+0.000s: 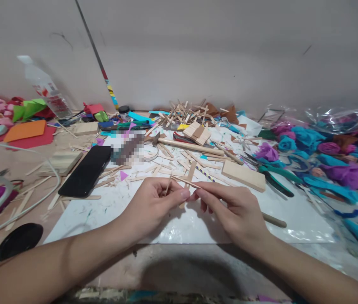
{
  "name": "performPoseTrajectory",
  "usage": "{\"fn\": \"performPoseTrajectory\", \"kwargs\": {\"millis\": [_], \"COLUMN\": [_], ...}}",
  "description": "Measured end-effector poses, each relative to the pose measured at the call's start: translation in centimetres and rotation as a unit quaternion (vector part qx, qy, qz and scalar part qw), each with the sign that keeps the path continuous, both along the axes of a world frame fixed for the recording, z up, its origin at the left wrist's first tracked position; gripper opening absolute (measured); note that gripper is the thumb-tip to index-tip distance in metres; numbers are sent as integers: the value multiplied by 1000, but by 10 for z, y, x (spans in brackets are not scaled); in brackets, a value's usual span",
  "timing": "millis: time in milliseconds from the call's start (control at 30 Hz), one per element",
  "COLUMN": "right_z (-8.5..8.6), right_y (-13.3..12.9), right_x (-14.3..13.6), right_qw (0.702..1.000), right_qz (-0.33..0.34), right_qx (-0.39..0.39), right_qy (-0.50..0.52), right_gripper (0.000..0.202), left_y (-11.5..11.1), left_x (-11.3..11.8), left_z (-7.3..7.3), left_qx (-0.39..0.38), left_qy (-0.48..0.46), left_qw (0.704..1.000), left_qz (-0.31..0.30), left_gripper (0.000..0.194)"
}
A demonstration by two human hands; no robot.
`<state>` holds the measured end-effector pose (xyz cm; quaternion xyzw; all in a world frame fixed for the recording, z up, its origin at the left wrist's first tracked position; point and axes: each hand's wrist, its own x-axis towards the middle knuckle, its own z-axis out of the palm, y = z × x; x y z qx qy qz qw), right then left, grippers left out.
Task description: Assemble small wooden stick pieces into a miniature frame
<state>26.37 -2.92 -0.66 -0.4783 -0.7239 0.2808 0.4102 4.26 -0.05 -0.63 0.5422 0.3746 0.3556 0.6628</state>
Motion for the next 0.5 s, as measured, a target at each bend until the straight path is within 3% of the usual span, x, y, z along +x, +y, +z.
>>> {"fn": "performPoseTrajectory", "kwargs": {"millis": [200,500], "right_z": [7,16], "right_y": [8,7], "right_x": [1,-4], "right_qw": [1000,986], "right_qz": [-14,23], "right_qx": [-7,-124], "right_qy": [19,109], "right_gripper": [21,26], "left_y": [0,0], "left_x": [0,-3], "left_z": [3,8], "left_qx": [11,44], "left_qy": [1,28], "left_qw": [1000,998], "left_qz": [3,-30], "left_gripper": [41,35]}}
